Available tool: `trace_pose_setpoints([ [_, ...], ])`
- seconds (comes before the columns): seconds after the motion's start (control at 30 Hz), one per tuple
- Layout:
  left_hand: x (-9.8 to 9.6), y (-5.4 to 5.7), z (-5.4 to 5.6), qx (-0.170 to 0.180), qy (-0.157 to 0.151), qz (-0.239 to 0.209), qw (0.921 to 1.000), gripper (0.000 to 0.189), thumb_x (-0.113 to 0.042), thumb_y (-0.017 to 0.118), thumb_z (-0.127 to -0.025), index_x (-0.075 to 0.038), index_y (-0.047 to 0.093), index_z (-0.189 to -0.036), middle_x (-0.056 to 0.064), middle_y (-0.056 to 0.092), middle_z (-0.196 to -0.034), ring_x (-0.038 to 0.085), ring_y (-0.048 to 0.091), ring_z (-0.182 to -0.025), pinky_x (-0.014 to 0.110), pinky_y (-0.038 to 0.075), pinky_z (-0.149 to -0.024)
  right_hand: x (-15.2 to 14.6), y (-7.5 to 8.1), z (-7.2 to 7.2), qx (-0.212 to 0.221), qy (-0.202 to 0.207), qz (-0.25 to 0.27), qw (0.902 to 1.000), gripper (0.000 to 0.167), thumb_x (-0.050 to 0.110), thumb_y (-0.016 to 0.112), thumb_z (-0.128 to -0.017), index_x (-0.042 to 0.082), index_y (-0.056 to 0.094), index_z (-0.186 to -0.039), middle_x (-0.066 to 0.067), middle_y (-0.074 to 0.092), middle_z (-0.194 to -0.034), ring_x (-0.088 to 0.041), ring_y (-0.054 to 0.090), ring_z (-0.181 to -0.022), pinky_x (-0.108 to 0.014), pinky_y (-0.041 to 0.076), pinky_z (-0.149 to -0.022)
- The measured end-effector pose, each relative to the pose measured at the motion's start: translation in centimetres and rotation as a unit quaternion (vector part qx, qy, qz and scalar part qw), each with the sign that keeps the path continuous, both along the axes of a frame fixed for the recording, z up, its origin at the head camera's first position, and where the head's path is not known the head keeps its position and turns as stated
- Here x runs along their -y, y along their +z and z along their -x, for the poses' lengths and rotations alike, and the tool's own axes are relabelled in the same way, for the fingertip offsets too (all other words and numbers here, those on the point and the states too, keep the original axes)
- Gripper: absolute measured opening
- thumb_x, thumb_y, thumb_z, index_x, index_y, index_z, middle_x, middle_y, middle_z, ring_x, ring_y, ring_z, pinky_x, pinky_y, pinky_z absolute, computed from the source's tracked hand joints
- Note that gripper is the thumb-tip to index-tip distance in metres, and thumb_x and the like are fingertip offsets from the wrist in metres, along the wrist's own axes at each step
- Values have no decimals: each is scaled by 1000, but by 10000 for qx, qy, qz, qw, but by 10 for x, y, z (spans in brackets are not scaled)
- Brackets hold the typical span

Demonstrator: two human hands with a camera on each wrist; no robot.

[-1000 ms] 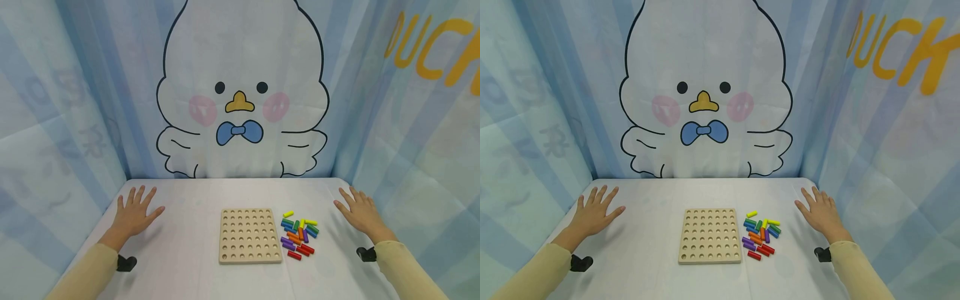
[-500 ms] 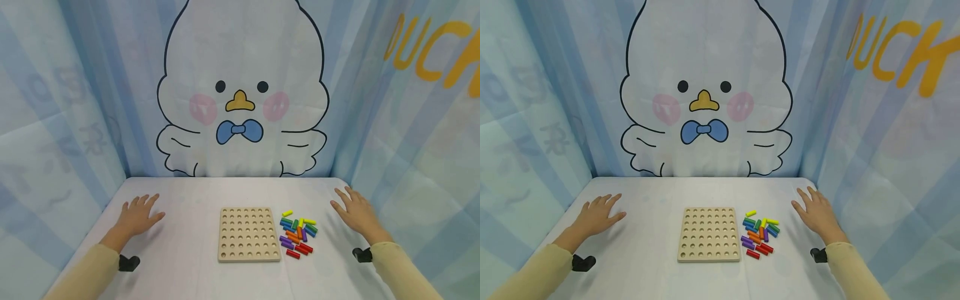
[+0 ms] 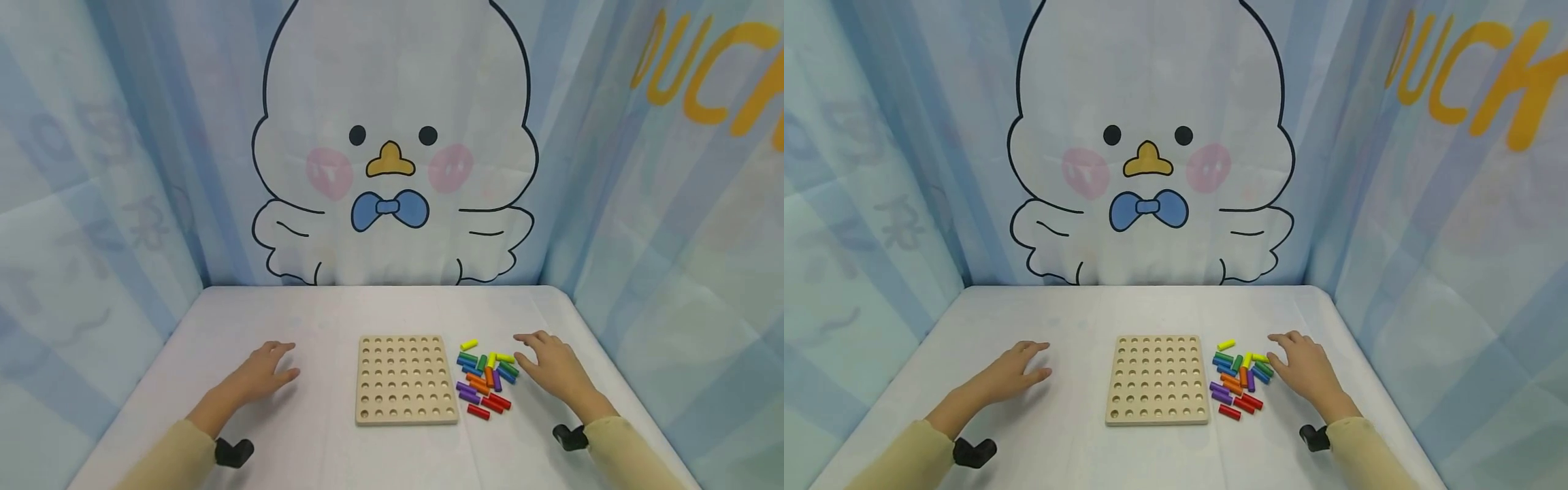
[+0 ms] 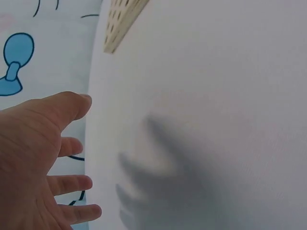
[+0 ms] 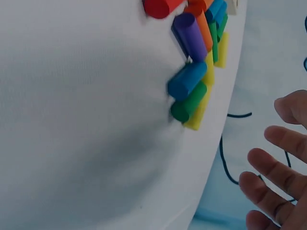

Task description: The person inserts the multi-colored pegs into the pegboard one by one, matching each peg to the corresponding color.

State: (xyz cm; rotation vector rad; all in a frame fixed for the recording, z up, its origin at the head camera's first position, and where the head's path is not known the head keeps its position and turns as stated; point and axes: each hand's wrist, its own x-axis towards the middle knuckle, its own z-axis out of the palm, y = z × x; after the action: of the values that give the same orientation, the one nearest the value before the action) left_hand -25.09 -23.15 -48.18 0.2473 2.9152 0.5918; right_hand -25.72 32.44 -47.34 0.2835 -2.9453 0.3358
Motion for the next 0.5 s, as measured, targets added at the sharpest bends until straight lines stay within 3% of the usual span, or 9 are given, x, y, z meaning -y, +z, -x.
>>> trace_pose_setpoints([
  [0.17, -22, -7, -8, 71, -123, -159, 9998, 66, -38, 70, -98, -7, 49, -152, 31, 39, -156, 53, 43, -141, 69, 39, -111, 17, -2, -15, 422, 103, 138, 9990, 43, 30, 73, -97, 10, 67, -134, -18, 66, -125, -40, 63, -111, -64, 50, -97],
  [0.33, -42, -7, -10, 193, -266, -247, 9992, 66, -41, 72, -97, -12, 50, -152, 24, 42, -157, 48, 50, -138, 66, 42, -110, 34, 0, -25, 712, 229, 181, 9970, 43, 30, 77, -94, 11, 69, -131, -14, 66, -123, -35, 64, -109, -60, 54, -96],
  [0.5, -57, -7, -10, 201, -509, -293, 9981, 64, -40, 73, -97, -15, 50, -152, 20, 45, -156, 43, 52, -138, 61, 42, -112, 47, -5, -32, 1213, 230, 182, 9922, 44, 33, 77, -93, 12, 69, -132, -17, 63, -133, -37, 61, -119, -60, 52, -101],
])
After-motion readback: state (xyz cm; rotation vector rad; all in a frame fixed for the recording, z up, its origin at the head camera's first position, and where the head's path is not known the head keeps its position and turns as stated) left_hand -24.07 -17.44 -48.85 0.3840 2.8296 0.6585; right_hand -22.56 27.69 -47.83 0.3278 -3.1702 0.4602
